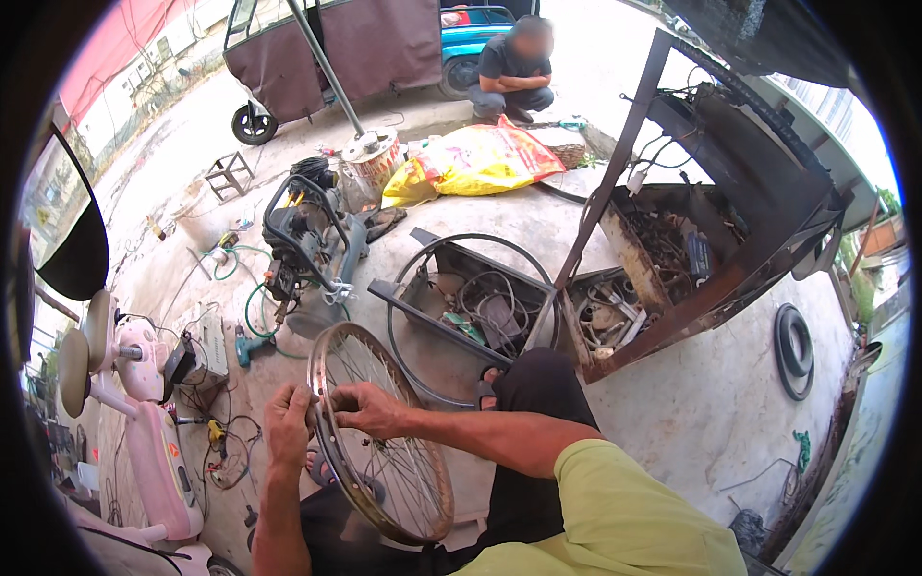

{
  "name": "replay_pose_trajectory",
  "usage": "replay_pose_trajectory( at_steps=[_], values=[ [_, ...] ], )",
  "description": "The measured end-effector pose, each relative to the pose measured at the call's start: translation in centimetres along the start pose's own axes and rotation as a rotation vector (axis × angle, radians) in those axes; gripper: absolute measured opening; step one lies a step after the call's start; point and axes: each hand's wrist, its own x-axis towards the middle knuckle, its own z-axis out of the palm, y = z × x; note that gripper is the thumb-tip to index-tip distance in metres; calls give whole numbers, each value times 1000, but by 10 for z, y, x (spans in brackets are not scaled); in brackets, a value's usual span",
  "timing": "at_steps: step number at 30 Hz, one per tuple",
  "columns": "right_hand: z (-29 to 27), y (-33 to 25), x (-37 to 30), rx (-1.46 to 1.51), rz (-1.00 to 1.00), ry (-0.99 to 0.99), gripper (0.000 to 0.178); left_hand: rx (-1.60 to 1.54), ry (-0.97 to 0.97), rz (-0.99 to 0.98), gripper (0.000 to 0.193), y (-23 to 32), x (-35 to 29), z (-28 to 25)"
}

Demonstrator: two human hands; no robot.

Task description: The person is sitting on the ground in a workshop, holding a bicycle wheel rim and adjusting the spokes by hand. They rotate the rim and manipulate individual spokes to align them.

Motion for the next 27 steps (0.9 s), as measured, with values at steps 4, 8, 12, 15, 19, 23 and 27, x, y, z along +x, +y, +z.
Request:
replay_pose_trajectory(
  at_steps=[4,8,12,15,19,23,27],
  values=[
    [-2,11,2,-102,13,-12,24,10,0,3,30,3,1,1],
    [-3,12,5,-127,-45,-29,23,33,18,37,29,-5,3,-2],
    [-2,6,8,-64,-28,-85,23,31,34,48,28,-7,3,-4],
    [1,5,4,105,-7,-67,24,20,3,-7,28,0,0,-3],
    [-2,14,6,202,87,-95,24,6,-19,4,27,2,-2,0],
    [-4,10,5,198,88,-125,23,21,-22,1,28,1,-1,-3],
    [-5,9,5,166,81,-141,24,50,-2,7,29,-1,-1,-3]
  ],
)
